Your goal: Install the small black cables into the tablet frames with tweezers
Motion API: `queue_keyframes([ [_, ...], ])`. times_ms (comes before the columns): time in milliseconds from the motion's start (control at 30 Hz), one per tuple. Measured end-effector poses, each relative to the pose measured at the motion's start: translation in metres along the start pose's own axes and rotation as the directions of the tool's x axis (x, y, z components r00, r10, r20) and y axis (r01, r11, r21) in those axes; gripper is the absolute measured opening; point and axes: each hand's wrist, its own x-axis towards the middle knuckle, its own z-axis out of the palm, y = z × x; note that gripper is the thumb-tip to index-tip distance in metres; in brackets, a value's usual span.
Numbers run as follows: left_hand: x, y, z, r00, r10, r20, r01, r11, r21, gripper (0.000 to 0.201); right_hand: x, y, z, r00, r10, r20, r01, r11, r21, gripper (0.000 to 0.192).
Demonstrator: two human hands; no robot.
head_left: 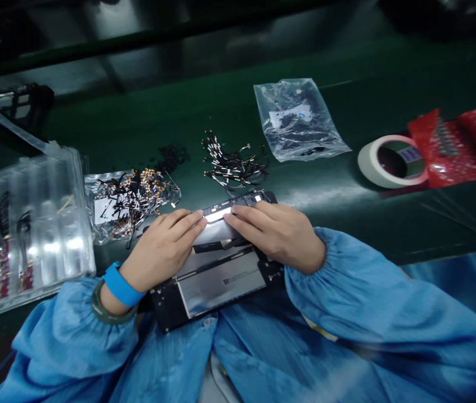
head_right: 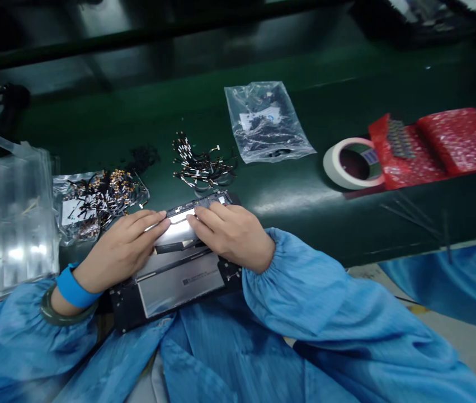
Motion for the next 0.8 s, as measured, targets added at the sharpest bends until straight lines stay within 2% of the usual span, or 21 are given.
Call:
queue_keyframes([
  [333,0.001,0.001,-0.003,1.000,0.008,0.029,-0.009,0.999,0.041,0.036,0.000,0.001,-0.001,0.999,-0.023,-0.043,0.023,1.000,0.004,0.029],
  [600,0.000,-0.001,-0.002,0.999,0.006,0.032,-0.006,1.000,0.012,0.038,-0.003,0.002,-0.002,0.999,-0.017,-0.031,0.017,1.000,-0.006,0.025],
  [667,0.000,-0.005,-0.003,1.000,0.002,0.015,-0.001,0.999,-0.046,0.036,-0.010,0.005,-0.007,0.998,0.040,-0.049,-0.039,0.999,0.019,0.025],
  [733,0.001,-0.010,-0.005,1.000,-0.015,0.001,0.015,0.989,-0.148,0.033,-0.019,0.005,-0.014,0.984,0.164,-0.072,-0.157,0.984,0.088,0.027],
  [800,0.004,-0.015,-0.005,0.997,-0.077,0.012,0.078,0.972,-0.221,0.032,-0.030,0.003,-0.020,0.933,0.352,-0.075,-0.334,0.925,0.178,0.025],
])
